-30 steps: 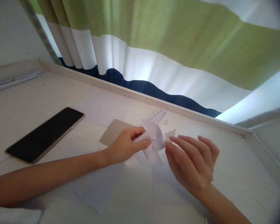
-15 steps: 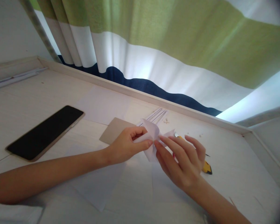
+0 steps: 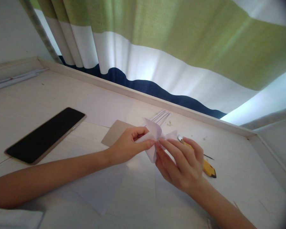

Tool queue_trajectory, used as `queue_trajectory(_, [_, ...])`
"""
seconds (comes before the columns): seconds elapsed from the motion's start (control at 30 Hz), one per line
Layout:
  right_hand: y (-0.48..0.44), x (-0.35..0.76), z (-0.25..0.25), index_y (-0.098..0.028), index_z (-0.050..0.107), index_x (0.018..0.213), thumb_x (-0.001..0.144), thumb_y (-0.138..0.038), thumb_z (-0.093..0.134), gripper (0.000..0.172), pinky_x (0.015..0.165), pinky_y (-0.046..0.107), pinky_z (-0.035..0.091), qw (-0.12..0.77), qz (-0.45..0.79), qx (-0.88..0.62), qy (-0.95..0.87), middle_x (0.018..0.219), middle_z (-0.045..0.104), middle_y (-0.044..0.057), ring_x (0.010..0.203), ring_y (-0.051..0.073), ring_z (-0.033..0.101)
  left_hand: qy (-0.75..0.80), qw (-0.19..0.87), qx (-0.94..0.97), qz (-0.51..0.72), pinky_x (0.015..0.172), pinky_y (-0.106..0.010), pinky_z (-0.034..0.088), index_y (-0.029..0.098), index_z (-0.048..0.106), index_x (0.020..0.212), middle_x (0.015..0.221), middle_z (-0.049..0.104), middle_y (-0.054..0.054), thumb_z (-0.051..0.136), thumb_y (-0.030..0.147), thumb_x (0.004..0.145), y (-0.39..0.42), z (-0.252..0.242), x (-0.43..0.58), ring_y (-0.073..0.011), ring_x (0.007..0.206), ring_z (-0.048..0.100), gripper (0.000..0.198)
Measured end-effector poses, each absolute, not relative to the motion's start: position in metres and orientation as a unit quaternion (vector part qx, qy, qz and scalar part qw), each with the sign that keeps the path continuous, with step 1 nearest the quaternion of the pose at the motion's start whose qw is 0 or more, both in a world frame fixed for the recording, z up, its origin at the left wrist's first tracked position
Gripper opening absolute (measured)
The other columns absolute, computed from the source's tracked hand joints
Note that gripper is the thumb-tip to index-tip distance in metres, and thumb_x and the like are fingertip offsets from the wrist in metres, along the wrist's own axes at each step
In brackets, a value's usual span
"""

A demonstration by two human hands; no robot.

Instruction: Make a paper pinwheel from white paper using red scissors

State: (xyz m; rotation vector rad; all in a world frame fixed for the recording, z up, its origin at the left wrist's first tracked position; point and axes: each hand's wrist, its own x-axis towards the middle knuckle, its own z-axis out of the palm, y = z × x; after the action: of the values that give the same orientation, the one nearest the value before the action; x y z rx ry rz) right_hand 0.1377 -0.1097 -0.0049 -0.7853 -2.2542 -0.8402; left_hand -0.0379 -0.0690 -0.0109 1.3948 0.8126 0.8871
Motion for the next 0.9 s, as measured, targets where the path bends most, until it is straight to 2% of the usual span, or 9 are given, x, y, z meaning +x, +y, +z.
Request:
queue_trajectory(0.27, [-0.1099,0.133,-0.0037,-0.016,0.061,0.098,0.066,-0.022,0.061,0.032,0.088,0.042,0.037,0.299,-0.302,-0.348,-0.836,0.104,0.061,0.01,0.097,0.022,0.052,0.349,0.621,0.597,0.37,0.059,-0.018,0.041,0.015,0.058,0.077,0.067,0.056,0.004,0.061,0.026,0.07,-0.0649,-0.0107,-0.0415,-0.0078,0.063,0.051,0.014])
queue_trajectory(0.9, [-0.1153,0.133,0.0,-0.016,0.059,0.1,0.067,-0.019,0.058,0.033,0.086,0.046,0.039,0.314,-0.231,-0.378,-0.84,0.109,0.053,0.011,0.099,0.024,0.048,0.352,0.633,0.594,0.349,0.058,-0.018,0.041,0.013,0.059,0.075,0.068,0.059,0.003,0.06,0.024,0.071,-0.0628,-0.0057,-0.0418,-0.0072,0.062,0.052,0.012])
